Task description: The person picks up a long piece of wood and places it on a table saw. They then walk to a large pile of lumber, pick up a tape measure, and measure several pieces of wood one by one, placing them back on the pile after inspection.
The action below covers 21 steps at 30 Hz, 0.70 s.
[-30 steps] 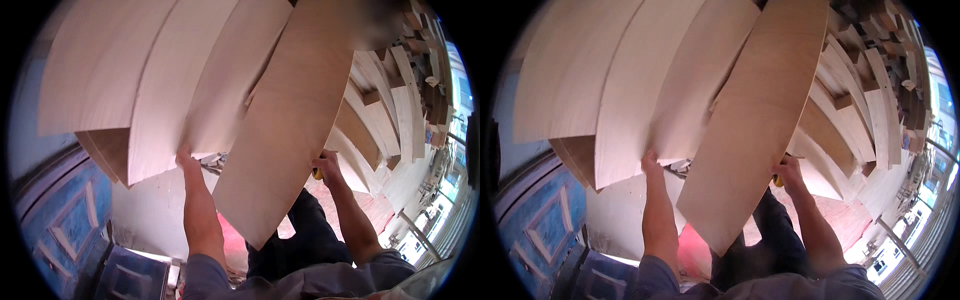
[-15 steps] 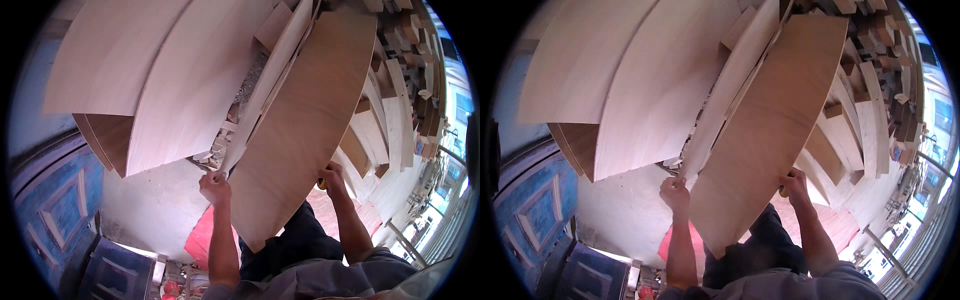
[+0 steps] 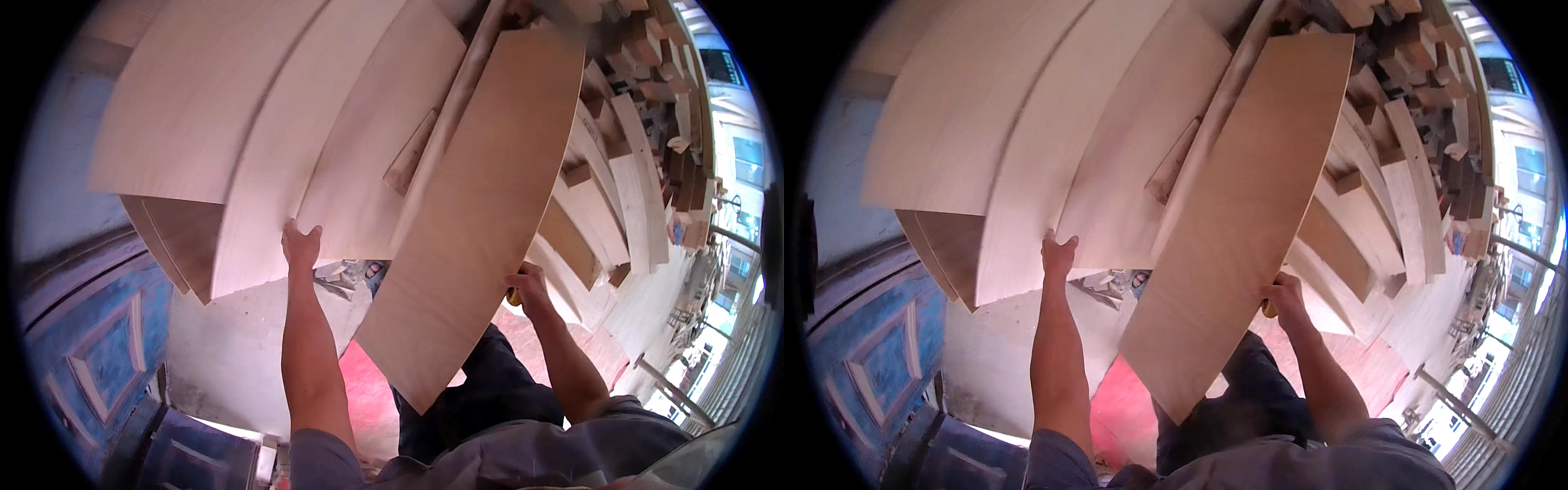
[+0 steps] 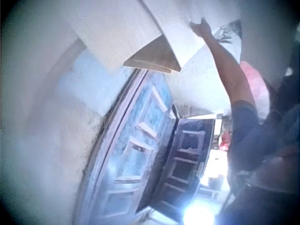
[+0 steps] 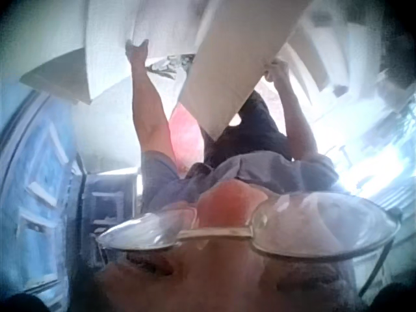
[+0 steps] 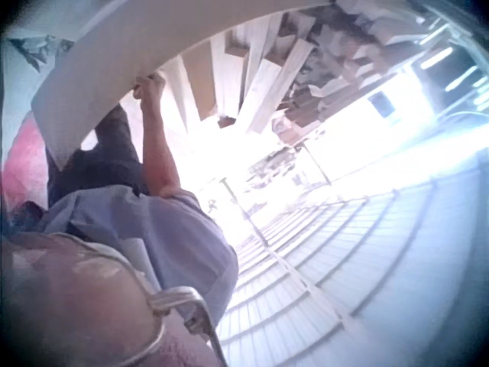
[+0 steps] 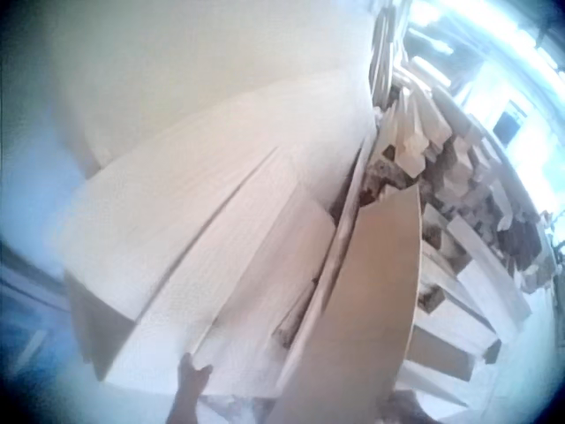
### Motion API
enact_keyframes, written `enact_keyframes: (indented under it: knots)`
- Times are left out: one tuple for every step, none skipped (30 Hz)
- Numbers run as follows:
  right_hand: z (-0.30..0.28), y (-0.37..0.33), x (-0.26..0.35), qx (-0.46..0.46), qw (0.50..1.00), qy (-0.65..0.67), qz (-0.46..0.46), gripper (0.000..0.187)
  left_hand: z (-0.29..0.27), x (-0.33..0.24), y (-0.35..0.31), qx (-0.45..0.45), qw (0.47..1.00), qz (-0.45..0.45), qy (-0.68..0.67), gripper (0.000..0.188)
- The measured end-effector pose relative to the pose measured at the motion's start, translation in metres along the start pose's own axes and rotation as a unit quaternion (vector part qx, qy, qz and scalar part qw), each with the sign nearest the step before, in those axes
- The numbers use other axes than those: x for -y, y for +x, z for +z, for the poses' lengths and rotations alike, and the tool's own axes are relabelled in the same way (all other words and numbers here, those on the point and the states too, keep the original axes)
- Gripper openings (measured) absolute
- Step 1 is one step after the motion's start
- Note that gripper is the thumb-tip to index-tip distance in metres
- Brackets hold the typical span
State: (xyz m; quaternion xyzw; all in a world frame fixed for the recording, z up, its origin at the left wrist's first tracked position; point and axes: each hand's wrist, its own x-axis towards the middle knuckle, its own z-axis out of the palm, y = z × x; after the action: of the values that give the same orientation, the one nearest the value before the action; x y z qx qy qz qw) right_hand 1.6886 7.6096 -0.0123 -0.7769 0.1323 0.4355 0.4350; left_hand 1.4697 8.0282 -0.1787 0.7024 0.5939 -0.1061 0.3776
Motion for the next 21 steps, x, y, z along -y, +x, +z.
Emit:
enact_keyframes:
  knots:
    - [0.000,0.004,-0.005,0.000,1.000,0.012,-0.005,0.037,0.007,0.009,0.006,-0.022,1.000,0.002,0.016,0.081]
    - [0.001,0.007,-0.010,0.000,1.000,0.015,0.002,0.038,0.014,0.018,0.011,-0.045,0.998,0.003,0.032,0.081]
    - [0.002,0.011,-0.010,0.002,1.000,0.015,0.009,0.039,0.022,0.026,0.016,-0.068,0.997,0.002,0.047,0.080]
    - [0.000,0.014,-0.016,-0.005,0.999,0.034,0.019,0.039,0.025,0.013,0.017,-0.104,0.990,0.015,0.093,0.075]
    - [-0.001,0.014,-0.022,-0.012,0.998,0.053,0.028,0.040,0.024,0.001,0.016,-0.118,0.988,0.014,0.104,0.070]
    - [0.001,0.017,-0.025,-0.018,0.997,0.069,0.038,0.040,0.022,-0.007,0.017,-0.130,0.985,0.011,0.114,0.066]
    - [0.003,0.017,-0.026,-0.023,0.995,0.090,0.043,0.038,0.023,-0.015,0.014,-0.140,0.982,0.009,0.123,0.062]
    - [0.007,0.017,-0.026,-0.027,0.992,0.111,0.046,0.035,0.023,-0.023,0.009,-0.098,0.988,0.008,0.121,0.058]
    - [0.008,0.017,-0.026,-0.032,0.990,0.131,0.047,0.033,0.024,-0.033,0.001,-0.056,0.991,0.007,0.117,0.053]
    - [0.008,0.018,-0.025,-0.035,0.991,0.122,0.052,0.033,0.026,-0.039,-0.003,-0.016,0.994,0.008,0.111,0.050]
    - [0.009,0.018,-0.025,-0.038,0.991,0.114,0.057,0.033,0.028,-0.042,-0.007,0.001,0.993,0.018,0.119,0.047]
    - [0.007,0.017,-0.024,-0.041,0.992,0.106,0.061,0.033,0.028,-0.045,-0.014,0.018,0.991,0.029,0.126,0.045]
    - [0.005,0.014,-0.023,-0.041,0.992,0.101,0.061,0.032,0.027,-0.045,-0.024,0.035,0.990,0.040,0.134,0.044]
    - [0.004,0.011,-0.021,-0.040,0.993,0.097,0.061,0.030,0.028,-0.042,-0.034,0.041,0.987,0.052,0.144,0.043]
    - [0.005,0.012,-0.012,-0.038,0.994,0.091,0.054,0.029,0.029,-0.043,-0.041,0.041,0.986,0.066,0.148,0.043]
    - [0.008,0.012,-0.003,-0.032,0.996,0.077,0.042,0.027,0.028,-0.047,-0.041,0.041,0.984,0.080,0.153,0.043]
    - [0.014,0.012,0.005,-0.026,0.997,0.063,0.030,0.025,0.022,-0.051,-0.033,0.034,0.983,0.102,0.151,0.042]
    - [0.016,0.005,0.012,-0.028,0.998,0.049,0.022,0.023,0.008,-0.063,-0.029,0.036,0.980,0.128,0.149,0.041]
    - [0.015,-0.002,0.016,-0.028,0.998,0.044,0.028,0.022,-0.010,-0.078,-0.035,0.038,0.976,0.150,0.151,0.041]
    - [0.013,-0.004,0.021,-0.028,0.998,0.039,0.032,0.022,-0.040,-0.119,-0.041,0.028,0.971,0.157,0.181,0.038]
    - [0.016,-0.002,0.027,-0.019,0.999,0.035,0.031,0.021,-0.067,-0.139,-0.035,0.012,0.969,0.180,0.168,0.037]
